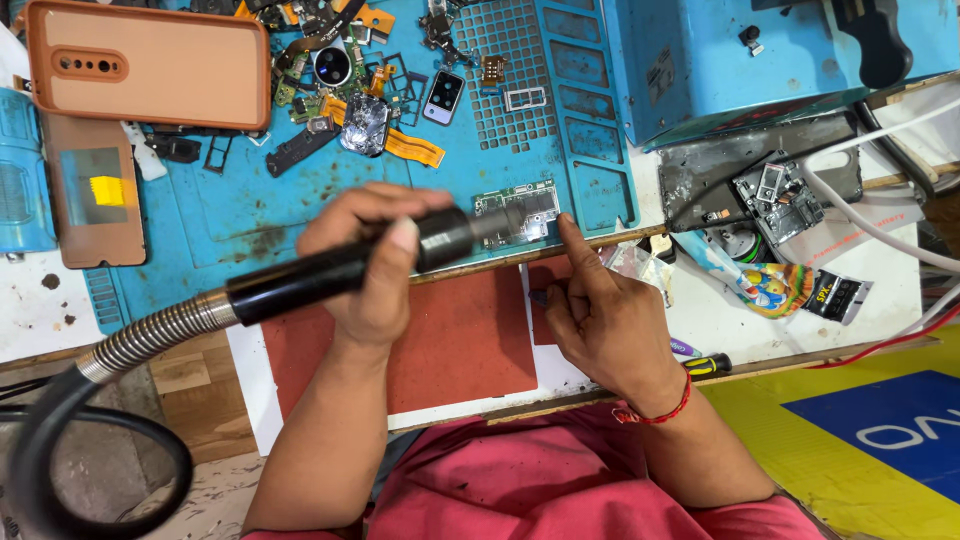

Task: The person uses a heat gun to heat up a small green circuit board while holding it on a cluttered workbench, moving the gun in a circular motion over the components.

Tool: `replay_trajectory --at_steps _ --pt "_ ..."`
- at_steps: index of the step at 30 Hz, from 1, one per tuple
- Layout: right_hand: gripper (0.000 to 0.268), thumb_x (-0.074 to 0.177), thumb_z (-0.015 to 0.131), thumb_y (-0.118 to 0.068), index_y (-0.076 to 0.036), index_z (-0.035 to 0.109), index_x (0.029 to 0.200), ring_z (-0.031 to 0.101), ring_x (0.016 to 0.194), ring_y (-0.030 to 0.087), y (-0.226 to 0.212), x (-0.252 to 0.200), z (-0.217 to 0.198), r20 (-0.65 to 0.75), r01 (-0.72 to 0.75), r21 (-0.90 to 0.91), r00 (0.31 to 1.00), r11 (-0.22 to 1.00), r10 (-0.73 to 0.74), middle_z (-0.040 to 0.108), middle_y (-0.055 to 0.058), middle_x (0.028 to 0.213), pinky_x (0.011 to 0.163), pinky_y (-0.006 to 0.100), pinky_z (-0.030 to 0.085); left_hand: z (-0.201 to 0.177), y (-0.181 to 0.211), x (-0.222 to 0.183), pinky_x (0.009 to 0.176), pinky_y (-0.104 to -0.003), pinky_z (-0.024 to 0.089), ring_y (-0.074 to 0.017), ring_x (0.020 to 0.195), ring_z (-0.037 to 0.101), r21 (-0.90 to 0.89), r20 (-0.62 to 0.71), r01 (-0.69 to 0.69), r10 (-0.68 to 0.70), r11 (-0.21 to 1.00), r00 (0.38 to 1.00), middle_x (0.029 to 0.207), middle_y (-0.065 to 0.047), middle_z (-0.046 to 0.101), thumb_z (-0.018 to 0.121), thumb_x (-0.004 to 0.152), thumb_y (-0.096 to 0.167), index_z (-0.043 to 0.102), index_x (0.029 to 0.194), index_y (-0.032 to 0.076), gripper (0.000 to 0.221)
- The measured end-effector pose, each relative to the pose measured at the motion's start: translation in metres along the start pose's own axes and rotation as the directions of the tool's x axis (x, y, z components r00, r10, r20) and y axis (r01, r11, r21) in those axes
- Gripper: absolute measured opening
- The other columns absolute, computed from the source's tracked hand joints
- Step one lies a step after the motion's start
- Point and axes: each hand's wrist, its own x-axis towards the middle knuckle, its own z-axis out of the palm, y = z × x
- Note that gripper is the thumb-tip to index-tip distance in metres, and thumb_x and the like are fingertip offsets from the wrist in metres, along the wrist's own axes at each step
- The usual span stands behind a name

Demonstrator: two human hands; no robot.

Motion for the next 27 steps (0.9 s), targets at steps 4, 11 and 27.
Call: replay_trajectory --at_steps 4,11,27 --pt "0.076 0.084 0.072 -0.008 -0.002 0.043 0.154 0.054 0.046 0.02 -0.001 0.0 -0.001 -0.005 0.002 -0.008 1.0 1.0 -0.002 0.05 0.002 0.056 0.048 0.038 0.045 0.002 -0.005 0.004 0.096 -0.037 0.059 -0.0252 0.098 0.073 -0.053 -0.099 -0.063 0.058 0.997 0.993 0.106 -0.02 0.072 0.067 0.104 0.021 0.061 0.108 -0.003 0.026" --pt "0.074 0.085 0.073 -0.008 -0.001 0.044 0.153 0.054 0.046 0.021 0.0 -0.001 0.001 -0.007 0.008 -0.014 1.0 1.0 -0.008 0.05 0.002 0.056 0.048 0.038 0.045 0.003 -0.006 -0.003 0.094 -0.038 0.06 -0.0262 0.097 0.073 -0.083 -0.093 -0.008 0.0 0.996 0.996 0.105 -0.021 0.07 0.067 0.104 0.021 0.061 0.106 -0.004 0.026" --pt "0.076 0.083 0.073 -0.009 -0.002 0.044 0.153 0.054 0.044 0.021 0.0 0.001 0.001 0.021 -0.031 -0.014 0.999 0.999 0.031 0.05 0.002 0.054 0.046 0.039 0.044 0.001 0.001 0.0 0.091 -0.035 0.058 -0.024 0.091 0.071 -0.047 -0.076 0.028 -0.032 0.998 0.997 0.101 -0.024 0.072 0.067 0.102 0.023 0.061 0.104 -0.005 0.028"
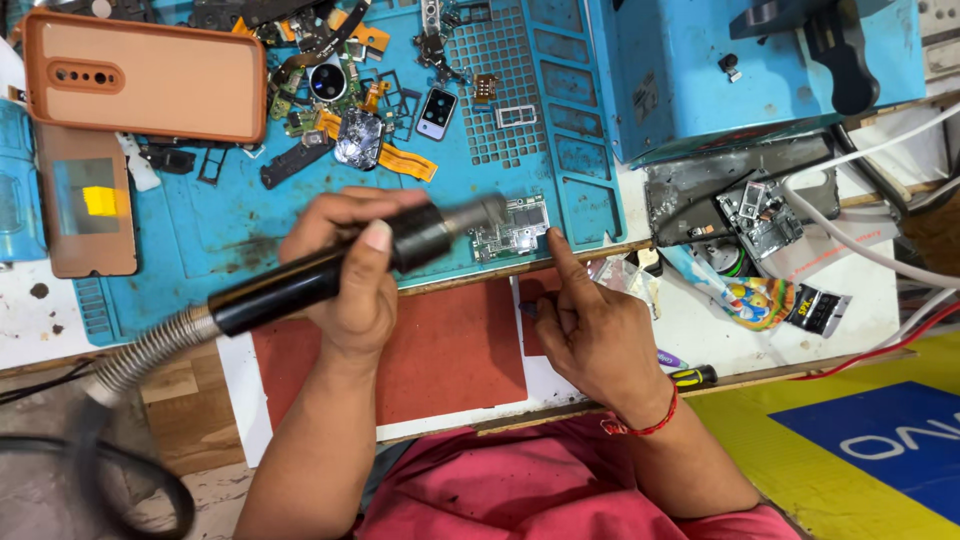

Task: The person uses a heat gun to heat up a small green circuit board while holding it on a cluttered workbench, moving the gun in a circular motion over the components.

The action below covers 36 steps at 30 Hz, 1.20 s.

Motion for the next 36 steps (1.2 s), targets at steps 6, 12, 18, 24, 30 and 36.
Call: replay_trajectory --at_steps 6,12,18,24,30,36 --pt "0.077 0.083 0.073 -0.01 -0.002 0.043 0.153 0.054 0.044 0.022 0.0 0.001 -0.001 -0.009 0.005 -0.001 1.0 1.0 -0.005 0.051 0.002 0.055 0.047 0.039 0.045 -0.003 0.001 -0.002 0.091 -0.038 0.059 -0.0255 0.092 0.073 -0.072 0.028 0.035 -0.033 0.997 0.999 0.101 -0.022 0.071 0.066 0.101 0.023 0.061 0.102 -0.004 0.028" --pt "0.077 0.081 0.072 -0.009 -0.002 0.044 0.153 0.055 0.044 0.023 -0.003 0.001 0.0 -0.008 -0.006 -0.014 1.0 1.0 0.006 0.051 0.004 0.054 0.047 0.04 0.045 -0.003 0.003 0.0 0.092 -0.037 0.06 -0.0241 0.091 0.074 0.019 0.072 0.011 -0.012 1.0 0.997 0.101 -0.02 0.074 0.067 0.1 0.024 0.063 0.098 -0.003 0.027" --pt "0.074 0.081 0.072 -0.01 -0.004 0.047 0.151 0.056 0.044 0.024 -0.008 0.001 -0.001 -0.024 -0.035 -0.035 0.999 0.999 0.034 0.054 0.004 0.054 0.047 0.04 0.046 0.0 0.011 0.005 0.092 -0.035 0.058 -0.0217 0.094 0.072 0.139 0.075 -0.03 0.019 0.99 0.997 0.103 -0.02 0.075 0.064 0.101 0.023 0.064 0.097 -0.001 0.025" --pt "0.076 0.082 0.071 -0.007 -0.002 0.045 0.153 0.056 0.044 0.024 -0.005 0.001 0.002 -0.01 -0.04 -0.039 0.999 0.998 0.04 0.053 0.004 0.054 0.047 0.041 0.046 -0.002 0.004 0.004 0.092 -0.035 0.058 -0.0198 0.094 0.072 0.046 0.036 -0.016 0.015 0.999 0.999 0.102 -0.019 0.075 0.064 0.101 0.023 0.064 0.098 0.0 0.023" --pt "0.077 0.081 0.073 -0.009 -0.003 0.045 0.152 0.057 0.045 0.025 -0.008 0.002 0.0 -0.015 -0.018 -0.034 1.0 0.999 0.018 0.054 0.005 0.055 0.047 0.041 0.046 -0.004 0.006 0.004 0.087 -0.033 0.058 -0.0187 0.089 0.071 0.113 0.091 -0.013 0.003 0.994 0.996 0.1 -0.018 0.076 0.063 0.101 0.022 0.066 0.096 -0.001 0.024" --pt "0.076 0.083 0.072 -0.008 -0.003 0.044 0.153 0.057 0.048 0.024 -0.004 0.0 0.0 -0.049 0.037 -0.018 0.998 0.999 -0.038 0.053 0.003 0.058 0.049 0.04 0.046 -0.003 0.008 0.0 0.088 -0.032 0.058 -0.0198 0.091 0.072 0.09 0.079 -0.024 0.017 0.996 0.997 0.103 -0.02 0.075 0.064 0.101 0.022 0.063 0.098 -0.003 0.025"
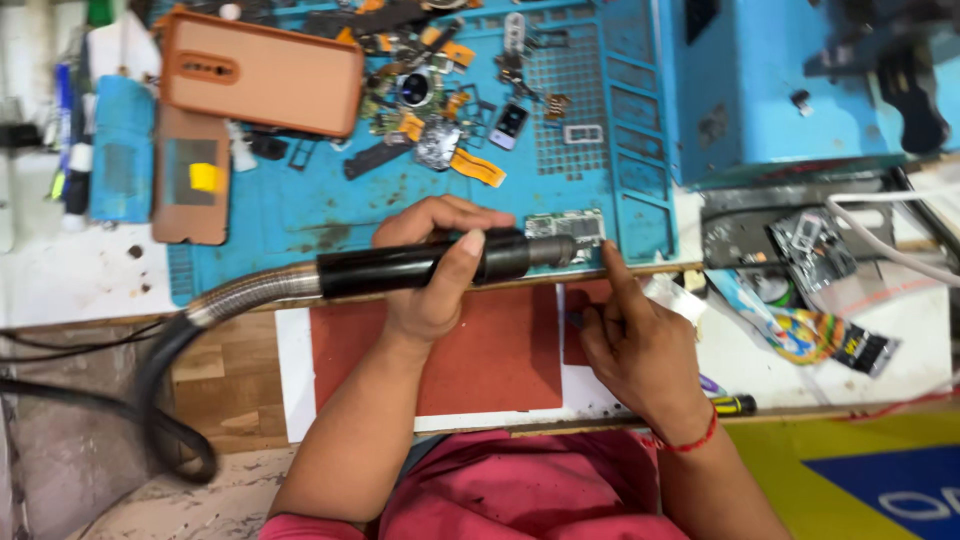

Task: The person uses a heat gun to heat up a small green circuit board while holding it on a cluttered workbench, moving the gun in a circular motion over the components.

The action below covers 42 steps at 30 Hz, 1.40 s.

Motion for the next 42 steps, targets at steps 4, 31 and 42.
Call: replay_trajectory --at_steps 4,31,42 --pt "0.077 0.081 0.073 -0.007 -0.003 0.045 0.153 0.055 0.044 0.022 0.0 0.001 -0.001 0.015 -0.027 0.006 1.0 1.0 0.027 0.05 0.003 0.054 0.048 0.039 0.046 0.004 -0.006 0.002 0.088 -0.033 0.058 -0.0197 0.088 0.07 -0.126 -0.117 0.002 -0.017 0.992 0.993 0.099 -0.021 0.073 0.064 0.103 0.021 0.064 0.1 -0.004 0.025" --pt "0.075 0.087 0.072 -0.007 -0.003 0.042 0.156 0.055 0.047 0.021 0.001 -0.002 0.001 0.045 -0.028 -0.015 0.999 0.999 0.028 0.051 0.002 0.057 0.05 0.038 0.045 -0.001 -0.006 -0.003 0.089 -0.032 0.06 -0.0212 0.093 0.073 0.036 -0.033 -0.044 0.045 0.998 0.998 0.103 -0.02 0.074 0.064 0.106 0.02 0.062 0.106 -0.002 0.022" --pt "0.083 0.083 0.071 -0.005 -0.003 0.036 0.158 0.057 0.048 0.023 -0.004 0.003 -0.001 0.04 -0.032 0.008 0.999 0.999 0.031 0.054 0.004 0.058 0.051 0.039 0.047 -0.001 -0.003 0.001 0.089 -0.031 0.059 -0.0191 0.092 0.073 -0.004 0.022 -0.049 0.049 0.999 0.999 0.102 -0.018 0.075 0.065 0.104 0.021 0.063 0.104 -0.001 0.023"
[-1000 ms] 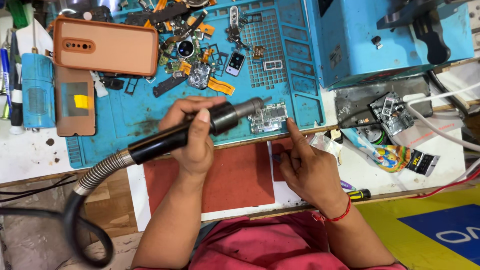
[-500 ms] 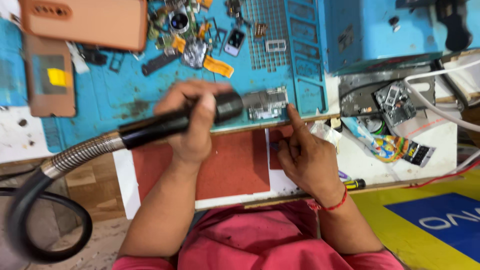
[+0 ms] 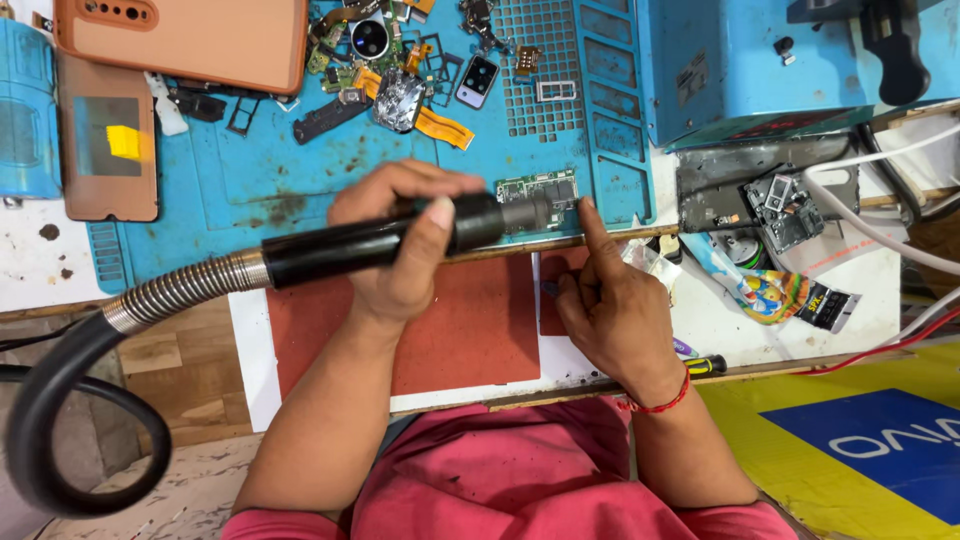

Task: The person uses a heat gun to heat up a small green circuit board while holding it on a cluttered workbench, moving the gun in a circular motion over the components.

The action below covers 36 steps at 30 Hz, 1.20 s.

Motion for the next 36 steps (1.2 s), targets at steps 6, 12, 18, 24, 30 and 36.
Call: replay_trajectory --at_steps 6,12,18,24,30,36 --pt "0.084 0.084 0.074 -0.007 -0.009 0.037 0.159 0.059 0.052 0.026 0.003 -0.001 0.003 0.004 0.036 -0.061 0.999 0.997 -0.036 0.057 0.006 0.061 0.053 0.042 0.046 0.002 0.001 -0.001 0.09 -0.03 0.057 -0.0175 0.093 0.071 -0.072 -0.112 0.039 -0.047 0.997 0.993 0.104 -0.019 0.074 0.066 0.104 0.02 0.063 0.106 -0.002 0.023" --pt "0.061 0.088 0.072 -0.006 -0.011 0.053 0.146 0.058 0.052 0.023 0.001 0.0 -0.001 -0.044 -0.021 -0.008 0.999 1.0 0.02 0.056 0.005 0.062 0.052 0.039 0.046 -0.002 0.001 -0.002 0.086 -0.029 0.055 -0.0183 0.088 0.069 -0.04 -0.038 0.038 -0.04 0.998 0.998 0.103 -0.021 0.075 0.065 0.102 0.02 0.063 0.105 -0.003 0.024" --pt "0.06 0.09 0.076 -0.006 -0.003 0.053 0.145 0.053 0.049 0.022 -0.007 0.003 -0.002 -0.127 0.041 0.071 0.991 0.997 -0.031 0.052 0.005 0.06 0.05 0.038 0.042 0.0 -0.002 -0.004 0.09 -0.032 0.058 -0.0201 0.091 0.071 -0.091 -0.065 0.019 -0.025 0.996 0.998 0.103 -0.021 0.073 0.065 0.103 0.021 0.062 0.105 -0.003 0.025" --pt "0.038 0.092 0.08 -0.007 -0.004 0.068 0.128 0.059 0.07 0.026 -0.023 0.023 -0.049 -0.157 0.196 -0.196 0.961 0.961 -0.228 0.06 0.009 0.083 0.063 0.04 0.046 -0.003 -0.003 -0.003 0.085 -0.03 0.057 -0.0186 0.087 0.071 0.008 -0.059 0.028 -0.027 1.0 0.998 0.099 -0.019 0.075 0.065 0.103 0.023 0.063 0.102 -0.003 0.026" --pt "0.045 0.09 0.078 -0.013 -0.006 0.067 0.133 0.063 0.104 0.036 -0.021 0.064 -0.058 0.029 0.249 -0.208 0.968 0.946 -0.249 0.061 0.015 0.114 0.085 0.044 0.053 0.0 0.0 0.001 0.085 -0.029 0.056 -0.0166 0.088 0.07 0.022 -0.088 0.017 -0.015 1.0 0.996 0.101 -0.018 0.075 0.065 0.105 0.023 0.065 0.103 -0.003 0.025" --pt "0.041 0.092 0.076 -0.016 -0.014 0.07 0.132 0.063 0.103 0.035 -0.012 0.069 -0.059 0.105 0.262 -0.198 0.964 0.945 -0.245 0.059 0.014 0.113 0.084 0.044 0.053 0.001 -0.002 -0.001 0.086 -0.029 0.057 -0.0159 0.088 0.07 -0.025 -0.088 0.021 -0.023 0.999 0.996 0.101 -0.018 0.074 0.066 0.104 0.021 0.062 0.102 -0.002 0.024"
